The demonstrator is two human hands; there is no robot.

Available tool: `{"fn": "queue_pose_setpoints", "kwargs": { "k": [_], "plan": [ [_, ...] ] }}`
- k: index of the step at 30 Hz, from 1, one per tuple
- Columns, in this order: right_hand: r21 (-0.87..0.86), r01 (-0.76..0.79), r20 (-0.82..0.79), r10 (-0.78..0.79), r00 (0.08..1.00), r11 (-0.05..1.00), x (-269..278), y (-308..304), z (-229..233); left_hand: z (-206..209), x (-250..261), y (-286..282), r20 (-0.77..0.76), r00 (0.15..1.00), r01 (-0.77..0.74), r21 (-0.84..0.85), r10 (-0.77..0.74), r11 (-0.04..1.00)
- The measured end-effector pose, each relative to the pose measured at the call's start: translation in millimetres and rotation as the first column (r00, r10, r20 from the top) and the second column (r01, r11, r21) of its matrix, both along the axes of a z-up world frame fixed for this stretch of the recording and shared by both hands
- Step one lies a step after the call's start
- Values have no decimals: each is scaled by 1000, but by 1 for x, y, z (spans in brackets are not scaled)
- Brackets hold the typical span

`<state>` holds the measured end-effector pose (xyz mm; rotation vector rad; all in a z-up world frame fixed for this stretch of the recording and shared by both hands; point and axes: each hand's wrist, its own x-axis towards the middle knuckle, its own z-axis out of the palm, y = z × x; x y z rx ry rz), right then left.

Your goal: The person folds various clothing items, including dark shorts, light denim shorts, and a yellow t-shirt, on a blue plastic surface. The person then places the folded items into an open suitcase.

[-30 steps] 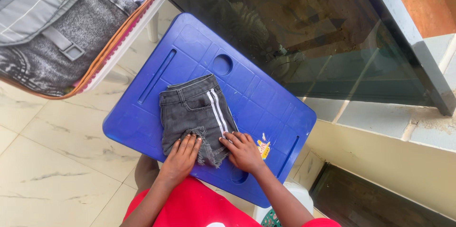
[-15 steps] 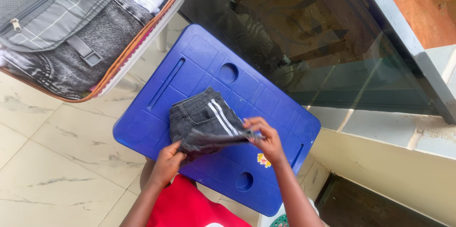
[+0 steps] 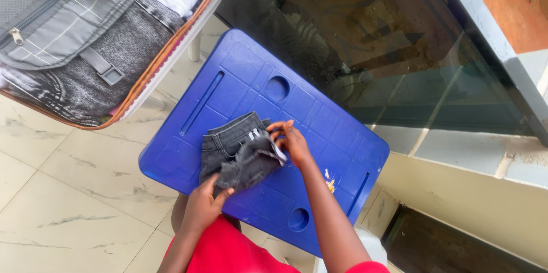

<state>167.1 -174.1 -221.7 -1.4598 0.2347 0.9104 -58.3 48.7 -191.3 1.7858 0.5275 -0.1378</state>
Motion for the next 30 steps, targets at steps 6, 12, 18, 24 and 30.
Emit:
{"fn": "queue_pose_setpoints", "kwargs": {
  "k": [6, 12, 18, 24, 30],
  "plan": [
    [-466, -97, 669, 421, 613, 880, -29, 9, 9, 1, -14, -8, 170, 928, 302, 174, -331, 937],
    [-541, 142, 459, 150, 875, 829, -69, -15, 14, 8, -20, -7, 108, 885, 426, 205, -453, 881],
    [-642, 245, 628, 315, 712, 726, -80, -23, 3, 1, -27, 4, 153, 844, 493, 154, -514, 856],
    [-717, 290, 697, 656, 290, 634, -92, -43, -2, -5, -20, 14, -12, 963, 268, -78, -270, 960],
    [-756, -47, 652, 758, 27, 653, -90, -58, 20, 10, 10, 18, -116, 976, 190, 46, -184, 981]
  ]
}}
